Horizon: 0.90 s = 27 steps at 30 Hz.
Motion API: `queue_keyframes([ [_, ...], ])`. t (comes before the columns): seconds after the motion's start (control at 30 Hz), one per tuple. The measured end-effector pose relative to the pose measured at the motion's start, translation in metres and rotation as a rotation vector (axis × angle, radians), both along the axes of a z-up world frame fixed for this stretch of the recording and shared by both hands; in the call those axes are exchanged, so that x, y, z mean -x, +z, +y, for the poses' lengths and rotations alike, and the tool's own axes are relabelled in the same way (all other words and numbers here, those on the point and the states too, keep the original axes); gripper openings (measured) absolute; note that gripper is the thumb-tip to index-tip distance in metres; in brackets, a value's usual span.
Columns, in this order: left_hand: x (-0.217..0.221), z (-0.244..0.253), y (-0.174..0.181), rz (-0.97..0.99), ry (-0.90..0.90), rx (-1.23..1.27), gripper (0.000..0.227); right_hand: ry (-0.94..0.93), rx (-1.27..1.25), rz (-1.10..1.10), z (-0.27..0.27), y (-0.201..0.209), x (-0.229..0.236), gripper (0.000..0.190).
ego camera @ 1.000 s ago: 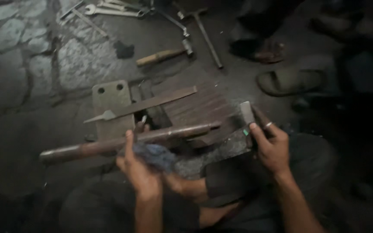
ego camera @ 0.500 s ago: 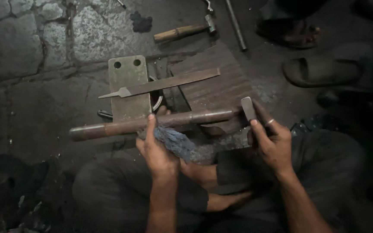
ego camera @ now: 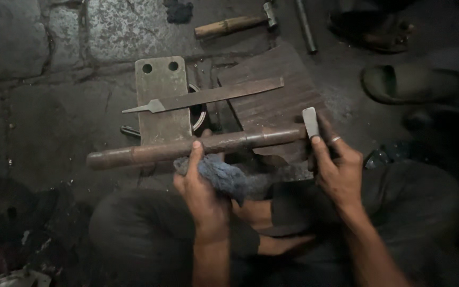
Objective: The person sits on the floor and uses a metal file to smooth the surface of a cylindrical metal rod and a flat metal piece. They hold the objects with one hand and file them with the other, occasionally rotating the rod to access different areas.
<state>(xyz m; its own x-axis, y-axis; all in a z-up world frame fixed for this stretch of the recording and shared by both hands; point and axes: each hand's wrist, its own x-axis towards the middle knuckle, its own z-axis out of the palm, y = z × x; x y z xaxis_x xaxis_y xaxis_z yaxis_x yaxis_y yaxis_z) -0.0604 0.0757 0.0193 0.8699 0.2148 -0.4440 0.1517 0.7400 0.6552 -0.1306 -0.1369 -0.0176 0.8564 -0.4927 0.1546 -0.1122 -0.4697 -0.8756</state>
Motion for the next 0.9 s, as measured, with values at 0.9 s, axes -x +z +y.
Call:
queue_keyframes([
  [0.9,-0.021,0.016,-0.014,-1.035,-0.327,-1.916,0.032,-0.043,0.298,0.175,0.003,0.026,-0.015,0.048],
])
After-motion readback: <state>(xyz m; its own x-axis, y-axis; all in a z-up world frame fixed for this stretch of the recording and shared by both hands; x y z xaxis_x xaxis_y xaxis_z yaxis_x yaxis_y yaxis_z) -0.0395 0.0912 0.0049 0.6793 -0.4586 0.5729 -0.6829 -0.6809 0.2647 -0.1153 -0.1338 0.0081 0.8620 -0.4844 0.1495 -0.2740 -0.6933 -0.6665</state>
